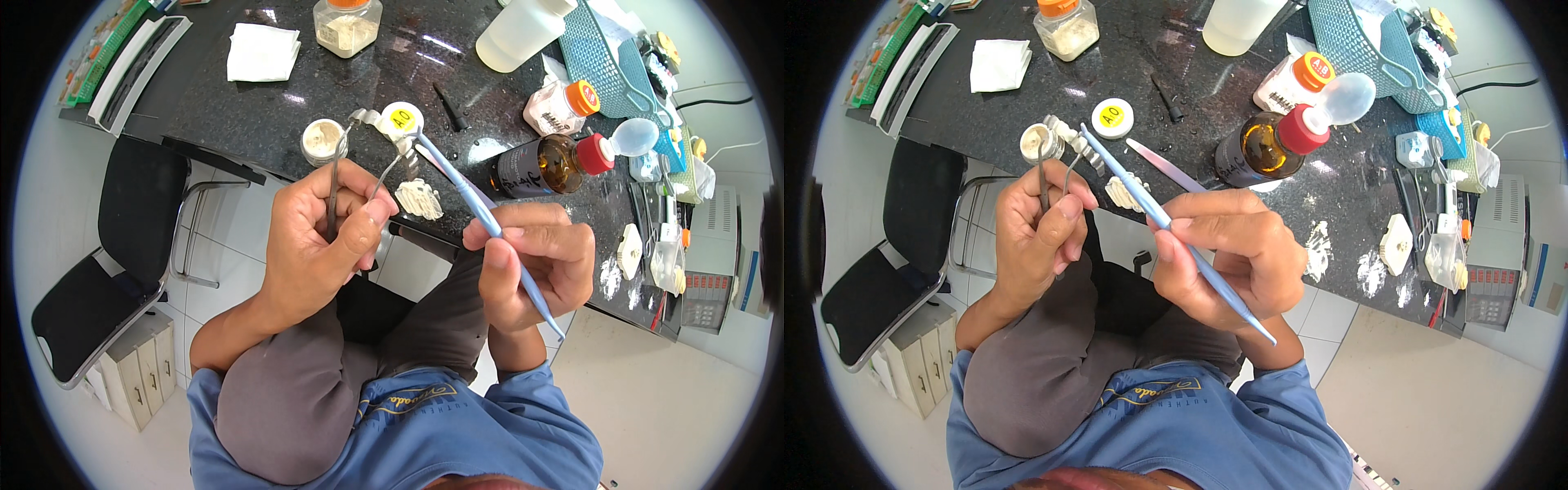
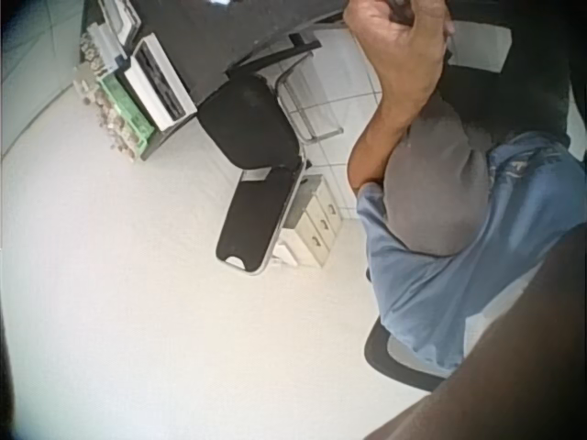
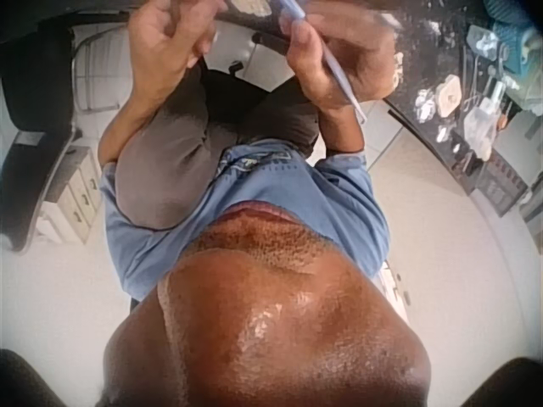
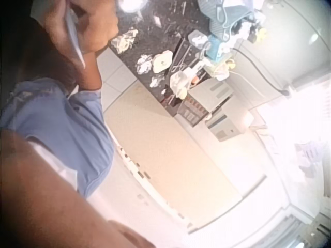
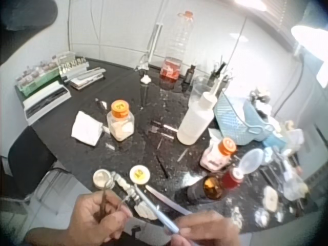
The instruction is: The person holds a dental bridge using a wire tool and applies a white paste from a small jar onto the prosthetic teeth with a spatula. The person repeatedly dips the spatula into the jar and carefully spreads the material across the bridge surface.
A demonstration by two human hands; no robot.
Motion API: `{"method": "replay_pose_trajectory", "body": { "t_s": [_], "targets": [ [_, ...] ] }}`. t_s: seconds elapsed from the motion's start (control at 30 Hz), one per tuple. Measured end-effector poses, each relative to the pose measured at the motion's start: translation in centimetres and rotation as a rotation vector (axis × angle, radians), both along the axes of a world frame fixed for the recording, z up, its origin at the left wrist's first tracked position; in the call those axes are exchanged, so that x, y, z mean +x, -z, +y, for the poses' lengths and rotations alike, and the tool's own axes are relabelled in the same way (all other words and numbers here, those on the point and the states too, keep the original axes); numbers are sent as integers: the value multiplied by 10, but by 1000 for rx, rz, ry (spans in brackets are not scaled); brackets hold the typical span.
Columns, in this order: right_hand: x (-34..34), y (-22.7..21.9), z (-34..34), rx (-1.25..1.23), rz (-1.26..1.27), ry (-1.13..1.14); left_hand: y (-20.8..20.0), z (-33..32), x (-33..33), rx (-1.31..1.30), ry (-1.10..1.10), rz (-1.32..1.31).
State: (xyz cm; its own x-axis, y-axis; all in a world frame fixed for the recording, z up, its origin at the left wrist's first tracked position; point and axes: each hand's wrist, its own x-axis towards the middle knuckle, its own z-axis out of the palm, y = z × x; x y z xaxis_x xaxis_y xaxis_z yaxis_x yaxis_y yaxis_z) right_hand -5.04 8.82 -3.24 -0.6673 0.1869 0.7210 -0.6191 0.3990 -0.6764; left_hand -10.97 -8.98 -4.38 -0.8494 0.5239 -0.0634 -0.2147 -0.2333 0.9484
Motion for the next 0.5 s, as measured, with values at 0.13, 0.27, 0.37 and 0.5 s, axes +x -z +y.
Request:
{"method": "replay_pose_trajectory", "body": {
  "t_s": [0.13,0.27,0.37,0.5],
  "targets": [
    [0,1,0,-3,4,-16,1,-1,1,1,0,2],
    [0,2,3,4,33,-31,0,-1,0,1,7,6],
    [0,1,1,-4,6,-49,1,-1,0,-3,11,4],
    [0,0,-2,-3,-19,-12,0,-2,0,-1,6,1]
  ]
}}
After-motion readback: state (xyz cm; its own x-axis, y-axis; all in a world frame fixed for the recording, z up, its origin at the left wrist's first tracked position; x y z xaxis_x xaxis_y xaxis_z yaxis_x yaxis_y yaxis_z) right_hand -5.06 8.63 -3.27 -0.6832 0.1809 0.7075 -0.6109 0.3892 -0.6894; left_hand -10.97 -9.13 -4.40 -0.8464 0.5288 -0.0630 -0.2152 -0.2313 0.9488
